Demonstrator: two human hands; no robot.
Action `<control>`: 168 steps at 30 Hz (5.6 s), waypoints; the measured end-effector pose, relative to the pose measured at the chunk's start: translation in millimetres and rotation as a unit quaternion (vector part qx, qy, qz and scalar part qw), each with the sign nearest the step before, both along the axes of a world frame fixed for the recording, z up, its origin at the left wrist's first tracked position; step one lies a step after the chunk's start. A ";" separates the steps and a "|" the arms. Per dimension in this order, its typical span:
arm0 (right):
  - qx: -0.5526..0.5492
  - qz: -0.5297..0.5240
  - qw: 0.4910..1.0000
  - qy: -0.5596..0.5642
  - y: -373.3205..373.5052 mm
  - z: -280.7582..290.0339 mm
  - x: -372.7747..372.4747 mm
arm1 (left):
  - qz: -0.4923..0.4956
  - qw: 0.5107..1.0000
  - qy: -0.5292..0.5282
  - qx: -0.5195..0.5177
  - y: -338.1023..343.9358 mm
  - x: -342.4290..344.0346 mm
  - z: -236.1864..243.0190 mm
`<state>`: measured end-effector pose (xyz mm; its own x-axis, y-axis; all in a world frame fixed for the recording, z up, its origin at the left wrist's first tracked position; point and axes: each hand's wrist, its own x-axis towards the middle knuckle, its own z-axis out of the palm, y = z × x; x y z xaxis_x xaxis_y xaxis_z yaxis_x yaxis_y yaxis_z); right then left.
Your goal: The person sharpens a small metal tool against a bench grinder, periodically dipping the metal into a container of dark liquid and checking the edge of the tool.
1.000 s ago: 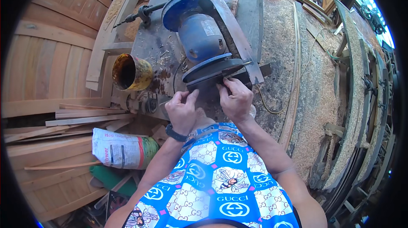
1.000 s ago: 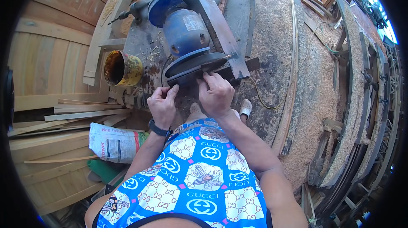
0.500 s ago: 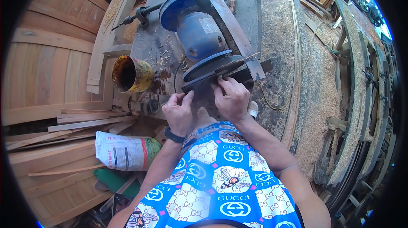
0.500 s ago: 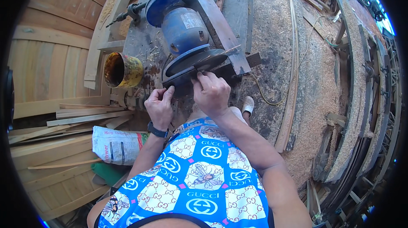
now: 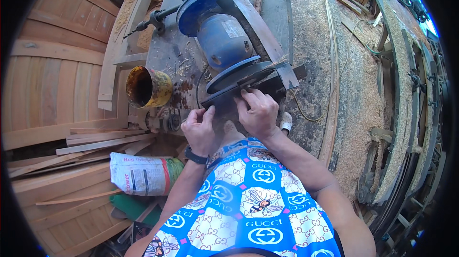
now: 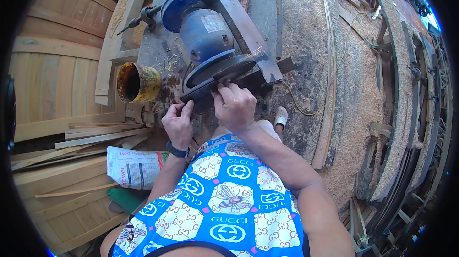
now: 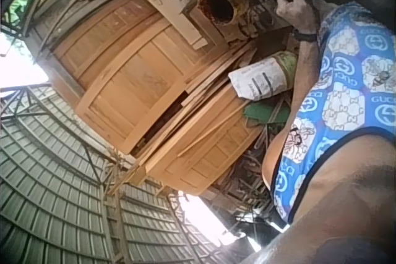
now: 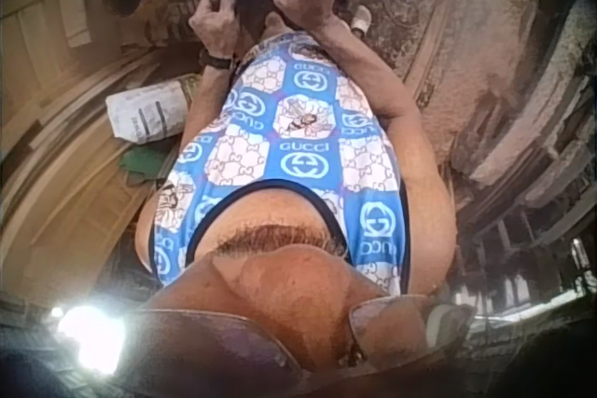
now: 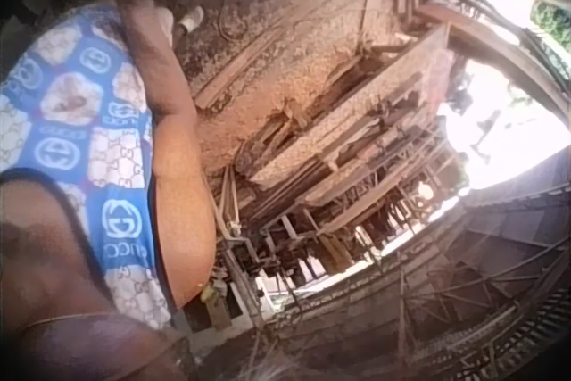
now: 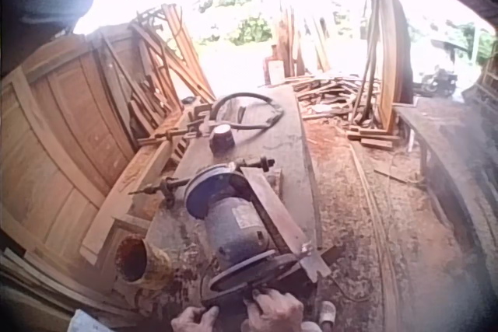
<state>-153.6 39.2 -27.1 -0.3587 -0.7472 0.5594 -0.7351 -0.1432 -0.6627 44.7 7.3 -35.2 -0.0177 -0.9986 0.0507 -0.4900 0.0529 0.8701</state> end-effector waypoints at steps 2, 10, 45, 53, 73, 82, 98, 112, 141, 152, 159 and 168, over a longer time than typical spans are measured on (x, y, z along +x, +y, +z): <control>0.005 0.004 1.000 0.000 0.8 0.1 0.7 | 0.000 1.000 0.001 -0.001 0.4 0.9 -0.6; 0.009 0.010 1.000 0.002 1.8 0.4 1.0 | 0.005 1.000 -0.003 -0.007 1.6 2.7 -4.2; 0.105 -0.061 0.990 -0.072 14.7 -14.7 -59.3 | -0.039 0.992 0.037 -0.113 -2.0 -80.4 16.8; 0.142 -0.051 0.979 -0.135 12.4 -17.9 -59.8 | -0.029 0.993 0.023 -0.111 -1.9 -82.2 21.8; 0.126 -0.033 0.985 -0.115 18.7 -8.0 -51.1 | -0.029 0.995 0.023 -0.089 3.1 -70.7 40.3; 0.113 -0.027 0.988 -0.104 16.7 -8.8 -37.1 | -0.017 0.996 0.017 -0.083 3.9 -55.5 36.2; 0.076 -0.007 0.996 -0.042 11.8 -8.1 -20.6 | 0.011 0.998 0.000 -0.064 6.0 -35.9 32.7; 0.051 -0.004 0.999 -0.010 8.6 4.7 -9.2 | 0.024 0.999 -0.011 -0.030 7.7 -22.9 30.2; 0.041 0.018 0.999 -0.009 2.5 5.2 20.9 | 0.036 0.999 -0.003 -0.015 5.8 19.0 -2.1; -0.004 0.234 0.962 -0.142 39.7 25.0 39.0 | 0.067 0.982 0.149 -0.096 66.1 51.4 25.9; 0.032 0.277 0.951 -0.137 36.5 10.8 50.4 | 0.097 0.971 0.164 -0.147 82.5 67.4 12.7; 0.102 0.284 0.940 -0.157 35.0 5.5 62.9 | 0.131 0.981 0.073 -0.124 91.8 77.3 16.7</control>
